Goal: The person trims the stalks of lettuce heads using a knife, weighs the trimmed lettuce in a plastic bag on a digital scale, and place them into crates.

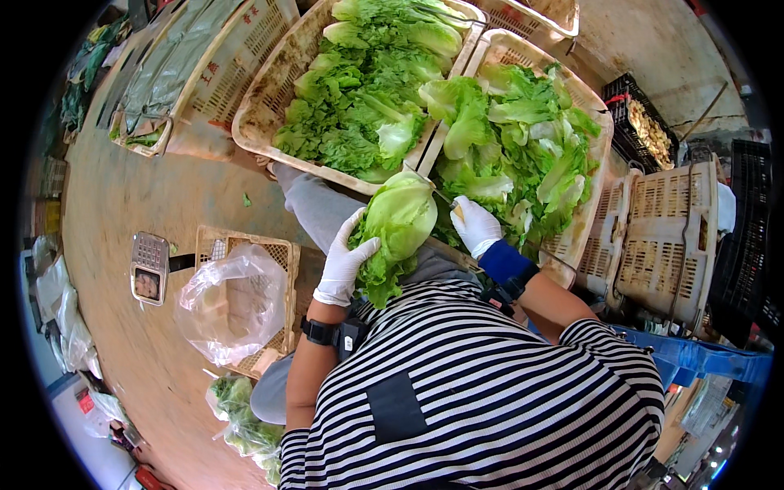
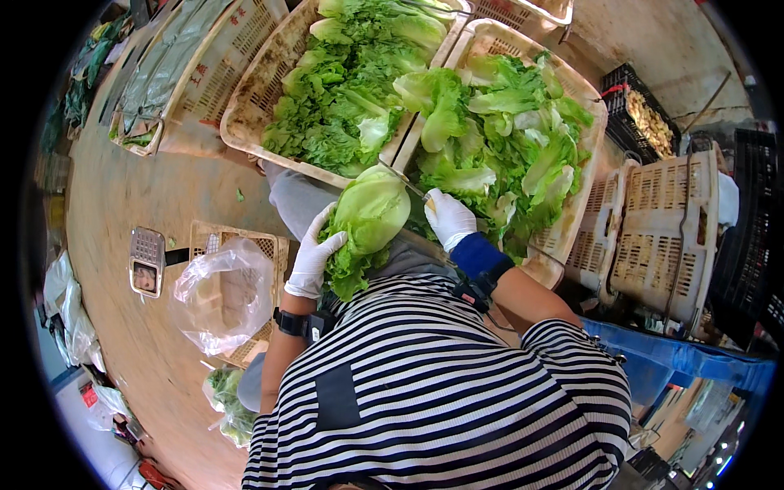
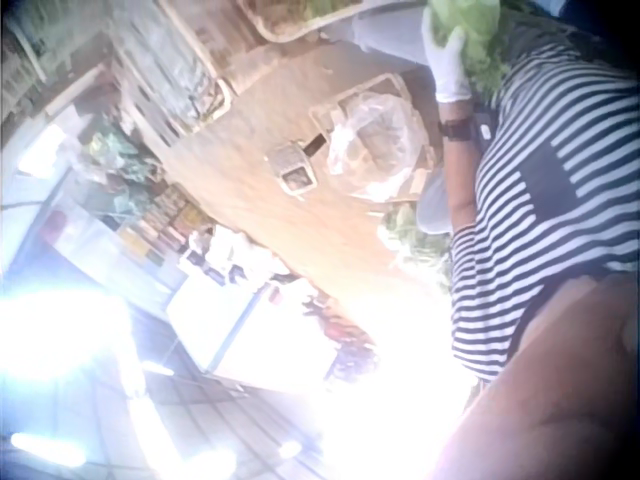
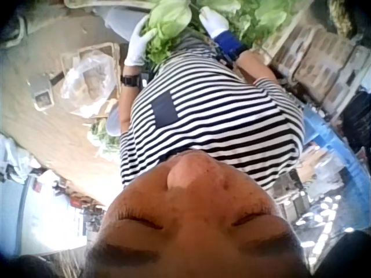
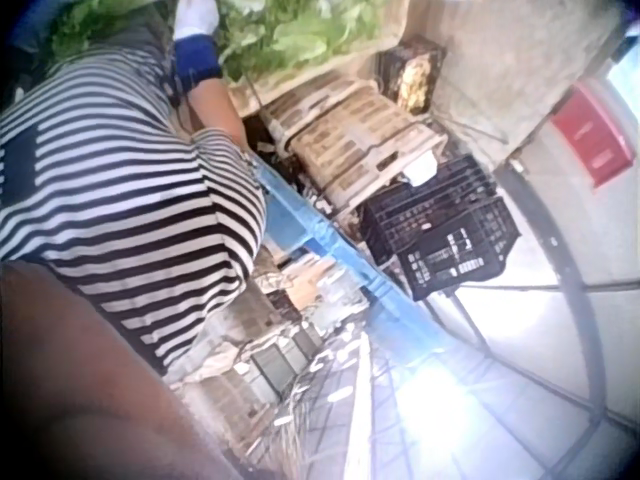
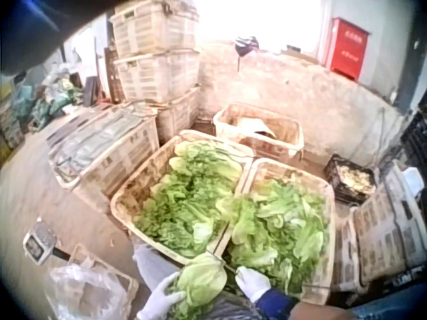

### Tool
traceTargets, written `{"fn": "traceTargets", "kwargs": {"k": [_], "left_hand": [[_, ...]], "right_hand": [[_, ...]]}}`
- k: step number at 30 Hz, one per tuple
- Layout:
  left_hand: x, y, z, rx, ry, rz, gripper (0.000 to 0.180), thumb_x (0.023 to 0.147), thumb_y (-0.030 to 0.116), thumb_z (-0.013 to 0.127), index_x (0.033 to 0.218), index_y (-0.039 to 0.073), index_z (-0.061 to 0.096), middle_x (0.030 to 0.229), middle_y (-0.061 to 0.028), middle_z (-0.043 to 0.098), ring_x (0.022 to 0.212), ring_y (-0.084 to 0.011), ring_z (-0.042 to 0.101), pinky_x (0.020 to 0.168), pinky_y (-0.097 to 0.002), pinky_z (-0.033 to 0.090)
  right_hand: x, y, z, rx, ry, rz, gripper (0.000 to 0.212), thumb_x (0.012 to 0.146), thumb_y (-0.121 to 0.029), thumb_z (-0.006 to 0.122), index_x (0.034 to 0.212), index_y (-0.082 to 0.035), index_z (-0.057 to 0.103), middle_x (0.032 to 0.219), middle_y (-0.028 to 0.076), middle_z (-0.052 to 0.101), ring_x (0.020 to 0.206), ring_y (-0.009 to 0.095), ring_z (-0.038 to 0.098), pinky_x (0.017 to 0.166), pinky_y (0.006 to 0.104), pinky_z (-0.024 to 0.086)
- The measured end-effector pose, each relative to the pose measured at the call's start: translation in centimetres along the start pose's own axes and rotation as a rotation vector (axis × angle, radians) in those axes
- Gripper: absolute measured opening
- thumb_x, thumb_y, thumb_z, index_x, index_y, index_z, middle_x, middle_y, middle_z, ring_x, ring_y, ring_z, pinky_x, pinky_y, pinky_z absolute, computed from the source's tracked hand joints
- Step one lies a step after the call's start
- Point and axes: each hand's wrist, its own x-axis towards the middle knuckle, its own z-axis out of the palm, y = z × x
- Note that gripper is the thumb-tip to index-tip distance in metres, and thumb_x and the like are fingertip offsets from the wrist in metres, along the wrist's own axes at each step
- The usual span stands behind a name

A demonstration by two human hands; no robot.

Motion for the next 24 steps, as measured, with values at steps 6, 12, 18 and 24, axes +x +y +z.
{"fn": "traceTargets", "kwargs": {"k": [6, 12, 18, 24], "left_hand": [[-0.1, 0.4, 0.5, -0.074, 0.03, -0.048, 0.057, 0.077, -0.003, 0.063, 0.13, 0.003, 0.042, 0.119, -0.0082, 0.053, 0.106, -0.0156, 0.052, 0.091, -0.0275, 0.042], [0.2, -0.4, -0.8, -0.023, 0.026, -0.045, 0.055, 0.08, 0.0, 0.061, 0.131, 0.004, 0.041, 0.12, -0.0081, 0.053, 0.107, -0.0164, 0.051, 0.092, -0.0282, 0.042], [-1.8, -2.5, -4.6, -0.473, -0.026, -0.03, 0.052, 0.084, 0.013, 0.057, 0.132, 0.006, 0.039, 0.127, -0.0123, 0.048, 0.111, -0.0236, 0.05, 0.093, -0.0344, 0.043], [-4.1, -2.2, -7.9, -0.787, 0.04, -0.068, 0.052, 0.09, 0.039, 0.046, 0.129, 0.005, 0.042, 0.127, -0.0165, 0.048, 0.112, -0.0321, 0.05, 0.096, -0.0442, 0.042]], "right_hand": [[0.1, -1.0, 0.9, -0.136, 0.078, 0.051, 0.02, 0.083, -0.024, 0.055, 0.098, -0.012, 0.047, 0.082, 0.013, 0.057, 0.076, 0.032, 0.058, 0.064, 0.042, 0.047], [-2.8, 3.3, 2.8, 0.081, 0.176, 0.061, 0.023, 0.086, -0.029, 0.052, 0.097, -0.009, 0.048, 0.079, 0.013, 0.061, 0.072, 0.03, 0.061, 0.061, 0.0423, 0.047], [1.1, 2.0, -0.6, 1.107, -0.104, 0.491, 0.018, 0.088, -0.025, 0.053, 0.096, -0.01, 0.048, 0.061, 0.0, 0.049, 0.045, 0.006, 0.043, 0.04, 0.0202, 0.035], [10.2, -4.5, 2.2, 0.126, -0.288, 0.06, 0.028, 0.083, -0.027, 0.052, 0.098, -0.004, 0.058, 0.086, 0.02, 0.063, 0.075, 0.028, 0.065, 0.066, 0.0397, 0.05]]}}
